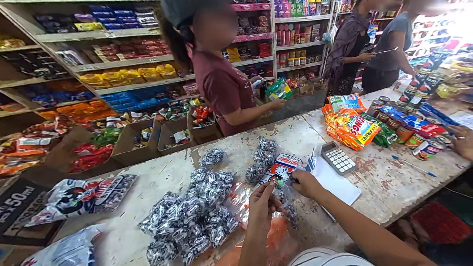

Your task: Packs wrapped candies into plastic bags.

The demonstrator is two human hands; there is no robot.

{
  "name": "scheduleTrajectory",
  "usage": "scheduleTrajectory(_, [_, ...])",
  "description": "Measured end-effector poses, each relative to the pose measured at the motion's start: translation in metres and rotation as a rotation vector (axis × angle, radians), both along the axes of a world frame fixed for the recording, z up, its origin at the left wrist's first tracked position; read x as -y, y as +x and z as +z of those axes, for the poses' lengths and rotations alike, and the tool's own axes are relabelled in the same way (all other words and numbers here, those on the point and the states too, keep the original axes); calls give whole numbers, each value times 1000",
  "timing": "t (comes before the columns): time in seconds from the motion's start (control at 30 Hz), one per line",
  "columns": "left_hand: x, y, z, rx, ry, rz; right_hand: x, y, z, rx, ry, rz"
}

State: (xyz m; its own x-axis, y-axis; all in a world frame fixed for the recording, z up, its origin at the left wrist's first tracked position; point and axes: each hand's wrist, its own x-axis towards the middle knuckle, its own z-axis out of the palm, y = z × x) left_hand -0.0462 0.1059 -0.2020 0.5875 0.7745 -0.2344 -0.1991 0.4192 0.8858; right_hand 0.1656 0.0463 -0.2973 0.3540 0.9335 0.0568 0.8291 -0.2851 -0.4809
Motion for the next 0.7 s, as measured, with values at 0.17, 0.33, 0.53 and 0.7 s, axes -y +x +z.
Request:
scheduleTrajectory(0.17, [3,1,-6,11,3,-51,-26,-30,17,42,-276,246])
scheduleTrajectory(0.33, [-3,1,-12,29,-13,-36,-36,-39,18,74,-305,278])
scheduleTrajectory(0.53, [0,1,-12,27,0,-46,-29,-21,-7,53,-169,161])
scheduleTrajectory(0.7, [2,1,-9,-5,9,-27,-7,12,-11,-18,115,-40])
